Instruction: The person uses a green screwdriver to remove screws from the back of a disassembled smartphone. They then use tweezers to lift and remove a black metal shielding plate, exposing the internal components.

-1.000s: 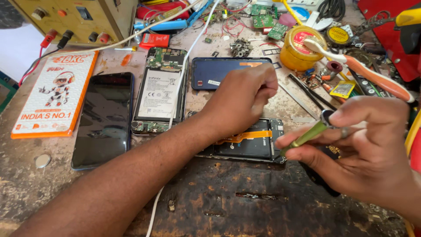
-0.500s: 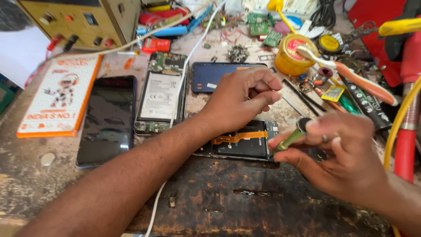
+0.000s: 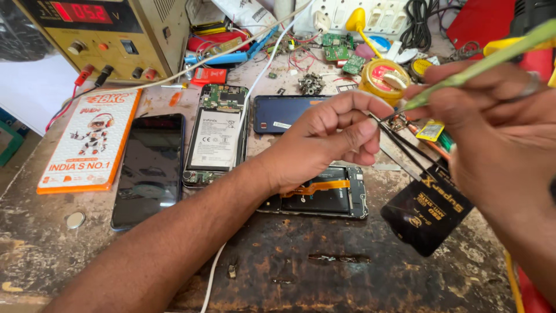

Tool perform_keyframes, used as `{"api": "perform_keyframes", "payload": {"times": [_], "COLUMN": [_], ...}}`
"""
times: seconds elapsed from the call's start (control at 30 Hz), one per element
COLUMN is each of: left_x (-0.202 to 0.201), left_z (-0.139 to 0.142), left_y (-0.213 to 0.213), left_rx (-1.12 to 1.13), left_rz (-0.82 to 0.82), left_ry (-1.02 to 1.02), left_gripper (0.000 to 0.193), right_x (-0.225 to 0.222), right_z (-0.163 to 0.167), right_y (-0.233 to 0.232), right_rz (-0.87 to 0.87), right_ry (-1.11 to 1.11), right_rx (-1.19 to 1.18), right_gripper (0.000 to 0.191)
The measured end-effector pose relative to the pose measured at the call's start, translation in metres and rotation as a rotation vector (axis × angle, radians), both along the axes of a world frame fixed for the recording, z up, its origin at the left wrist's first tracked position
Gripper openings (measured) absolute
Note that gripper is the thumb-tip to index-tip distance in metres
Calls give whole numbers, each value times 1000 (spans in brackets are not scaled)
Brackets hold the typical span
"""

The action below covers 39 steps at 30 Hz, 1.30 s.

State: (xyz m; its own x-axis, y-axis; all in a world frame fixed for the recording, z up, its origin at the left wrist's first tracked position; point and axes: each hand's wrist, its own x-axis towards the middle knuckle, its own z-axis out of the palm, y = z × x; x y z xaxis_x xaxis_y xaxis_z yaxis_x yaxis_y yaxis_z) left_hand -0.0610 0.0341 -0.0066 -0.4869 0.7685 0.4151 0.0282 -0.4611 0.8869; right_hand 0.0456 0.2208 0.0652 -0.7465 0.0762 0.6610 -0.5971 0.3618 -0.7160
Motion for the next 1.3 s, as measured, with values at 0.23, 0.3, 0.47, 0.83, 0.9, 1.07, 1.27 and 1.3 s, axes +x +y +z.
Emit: {"api": "perform_keyframes", "payload": {"times": [0.23, 0.3, 0.47, 0.83, 0.9, 1.07, 1.27, 1.3], "left_x": [4, 4, 4, 2, 3, 5, 1, 0], "left_z": [-1, -1, -4, -7, -7, -7, -8, -7], "left_y": [2, 2, 3, 6, 6, 7, 4, 3], "left_rx": [19, 51, 45, 59, 64, 62, 63, 64], "left_rz": [-1, -18, -12, -7, -7, 1, 46, 64], "left_ry": [-48, -61, -77, -102, -108, -123, -22, 25], "left_gripper": [25, 24, 23, 23, 22, 22, 21, 21], "right_x": [9, 8, 9, 7, 7, 8, 10, 10], "right_z": [-11, -12, -9, -11, -11, -12, -8, -7], "right_y": [3, 1, -2, 0, 0, 0, -3, -4], "right_rz": [-55, -42, -69, -70, -72, -57, -70, -62], "right_ry": [26, 53, 27, 14, 10, 33, 1, -10], "right_rx": [160, 171, 168, 213, 204, 208, 191, 179], "right_gripper": [17, 17, 18, 19, 18, 18, 16, 16]}}
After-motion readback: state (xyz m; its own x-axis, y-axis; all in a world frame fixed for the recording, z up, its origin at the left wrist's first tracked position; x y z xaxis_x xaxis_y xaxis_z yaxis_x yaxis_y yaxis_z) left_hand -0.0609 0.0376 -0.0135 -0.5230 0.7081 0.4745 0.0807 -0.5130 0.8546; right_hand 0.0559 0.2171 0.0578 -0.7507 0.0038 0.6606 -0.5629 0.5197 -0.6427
